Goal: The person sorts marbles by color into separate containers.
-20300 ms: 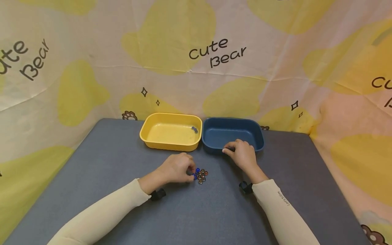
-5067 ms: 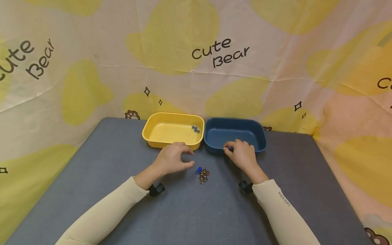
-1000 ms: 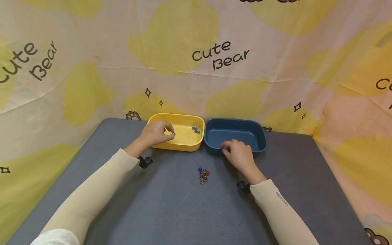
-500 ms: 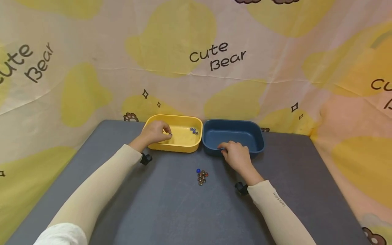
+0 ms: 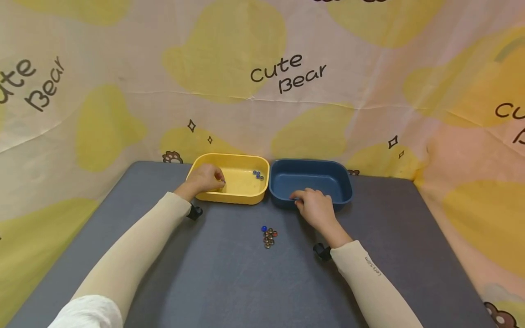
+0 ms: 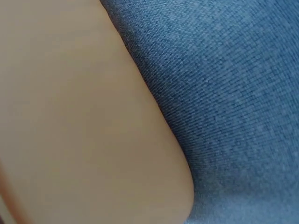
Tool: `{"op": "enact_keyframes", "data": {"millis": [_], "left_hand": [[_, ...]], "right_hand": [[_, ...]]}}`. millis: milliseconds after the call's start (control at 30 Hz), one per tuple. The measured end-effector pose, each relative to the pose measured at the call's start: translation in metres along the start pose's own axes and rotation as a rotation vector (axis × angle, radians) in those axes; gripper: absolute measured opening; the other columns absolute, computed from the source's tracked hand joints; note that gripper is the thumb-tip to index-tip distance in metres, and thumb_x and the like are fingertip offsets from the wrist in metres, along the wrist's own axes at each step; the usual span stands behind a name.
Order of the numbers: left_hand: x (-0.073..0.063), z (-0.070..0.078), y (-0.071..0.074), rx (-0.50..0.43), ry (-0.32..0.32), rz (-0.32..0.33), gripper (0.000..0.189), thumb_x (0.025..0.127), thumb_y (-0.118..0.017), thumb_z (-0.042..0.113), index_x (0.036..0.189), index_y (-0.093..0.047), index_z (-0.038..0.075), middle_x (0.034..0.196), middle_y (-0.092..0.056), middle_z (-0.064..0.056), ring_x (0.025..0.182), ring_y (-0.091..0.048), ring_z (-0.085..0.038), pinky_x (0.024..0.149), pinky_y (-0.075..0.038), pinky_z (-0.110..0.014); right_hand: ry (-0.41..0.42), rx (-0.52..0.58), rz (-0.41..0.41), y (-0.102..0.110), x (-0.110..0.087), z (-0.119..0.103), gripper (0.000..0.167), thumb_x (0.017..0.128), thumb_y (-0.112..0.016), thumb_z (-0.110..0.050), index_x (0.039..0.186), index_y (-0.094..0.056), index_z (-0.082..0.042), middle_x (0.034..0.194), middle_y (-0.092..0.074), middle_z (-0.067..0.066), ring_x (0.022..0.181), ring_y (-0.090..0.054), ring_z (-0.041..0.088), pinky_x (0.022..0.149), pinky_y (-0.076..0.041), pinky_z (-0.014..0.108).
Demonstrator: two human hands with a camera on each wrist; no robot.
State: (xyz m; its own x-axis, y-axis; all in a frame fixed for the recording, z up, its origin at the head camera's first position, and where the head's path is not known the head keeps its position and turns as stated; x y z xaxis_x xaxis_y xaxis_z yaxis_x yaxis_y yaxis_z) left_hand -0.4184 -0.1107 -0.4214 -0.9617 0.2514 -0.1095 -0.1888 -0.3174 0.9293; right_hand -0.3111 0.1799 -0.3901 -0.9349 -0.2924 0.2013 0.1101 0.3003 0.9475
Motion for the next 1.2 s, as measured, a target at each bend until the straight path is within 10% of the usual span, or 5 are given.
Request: {"op": "enact_keyframes", "data": {"millis": [667,1200], "left_hand": [[0.002,-0.006,-0.001,0.004,0.015,-0.026,0.008,0.082,-0.069,0.025,0.086,-0.072,0.019,0.090,-0.069,0.001,0.079,-0.059,-0.018,0.068,-0.046,-0.033],[-0.008,0.006,0.010,0.036,-0.009,-0.014,0.039,0.088,-0.059,0.032,0.122,-0.064,0.014,0.112,-0.065,-0.007,0.098,-0.061,-0.023,0.083,-0.049,-0.041]], "right_hand": [[-0.007,0.037,-0.020,0.000,0.001,-0.004,0.019,0.090,-0.066,-0.017,0.108,-0.073,-0.020,0.091,-0.067,0.006,0.054,-0.046,0.013,0.044,-0.032,0.028],[-0.027,0.048,-0.035,-0.001,0.000,0.001,0.020,0.090,-0.066,-0.017,0.109,-0.073,-0.019,0.090,-0.065,0.007,0.053,-0.045,0.015,0.043,-0.032,0.029]]}}
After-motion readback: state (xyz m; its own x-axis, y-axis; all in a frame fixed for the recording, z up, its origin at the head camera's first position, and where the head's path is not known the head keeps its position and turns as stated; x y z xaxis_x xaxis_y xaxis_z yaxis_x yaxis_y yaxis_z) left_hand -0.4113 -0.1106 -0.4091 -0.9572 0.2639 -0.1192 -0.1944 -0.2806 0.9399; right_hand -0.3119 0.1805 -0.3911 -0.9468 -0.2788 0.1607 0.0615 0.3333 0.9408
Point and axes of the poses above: each hand's wrist, its own x-axis towards the middle knuckle, its own y-axis out of the back of the hand, z = x × y, the point moved 9 cm from there along x, towards the middle knuckle
